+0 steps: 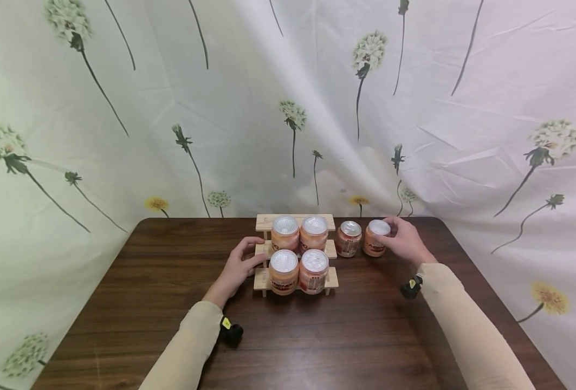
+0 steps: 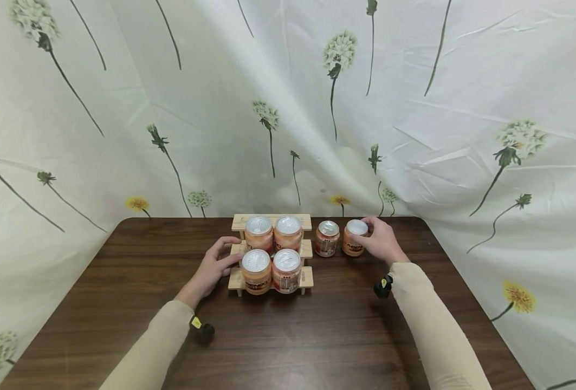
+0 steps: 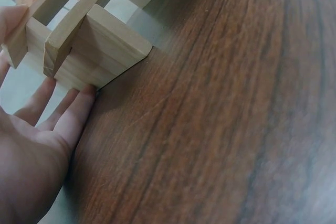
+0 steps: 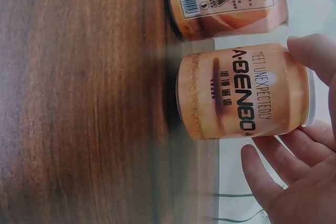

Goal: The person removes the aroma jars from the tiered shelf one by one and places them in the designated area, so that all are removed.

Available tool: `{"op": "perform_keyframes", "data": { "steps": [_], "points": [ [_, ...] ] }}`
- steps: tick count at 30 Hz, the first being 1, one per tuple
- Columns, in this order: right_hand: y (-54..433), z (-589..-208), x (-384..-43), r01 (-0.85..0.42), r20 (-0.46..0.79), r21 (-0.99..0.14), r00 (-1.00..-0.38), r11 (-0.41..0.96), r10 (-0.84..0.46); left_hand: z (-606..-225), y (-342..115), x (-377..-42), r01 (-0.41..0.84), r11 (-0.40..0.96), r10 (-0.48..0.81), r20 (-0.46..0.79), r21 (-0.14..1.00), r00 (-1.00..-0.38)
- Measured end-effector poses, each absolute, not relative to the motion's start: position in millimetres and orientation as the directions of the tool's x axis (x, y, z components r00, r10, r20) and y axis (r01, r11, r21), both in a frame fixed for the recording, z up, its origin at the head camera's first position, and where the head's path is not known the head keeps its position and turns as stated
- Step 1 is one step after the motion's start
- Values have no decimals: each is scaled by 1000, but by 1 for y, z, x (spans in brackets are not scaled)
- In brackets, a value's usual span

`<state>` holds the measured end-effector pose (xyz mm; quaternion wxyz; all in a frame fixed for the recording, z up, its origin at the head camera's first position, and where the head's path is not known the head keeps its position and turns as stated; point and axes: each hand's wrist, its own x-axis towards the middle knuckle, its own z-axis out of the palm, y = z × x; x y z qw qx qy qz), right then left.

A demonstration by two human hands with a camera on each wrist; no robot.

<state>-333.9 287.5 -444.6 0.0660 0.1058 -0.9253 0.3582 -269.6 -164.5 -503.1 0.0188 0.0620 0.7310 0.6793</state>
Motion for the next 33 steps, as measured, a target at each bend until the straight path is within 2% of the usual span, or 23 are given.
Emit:
{"op": "perform_keyframes", "data": {
  "steps": [23,33],
  "points": [
    [292,-448,-333,-215,137,-672,-977,708,-166,-506,-165,-272,54,72,116,45,996,-992],
    [285,-431,-328,-309,242,-609,-950,731,-200,-507,-165,-272,54,62,120,46,997,-992]
  ]
}}
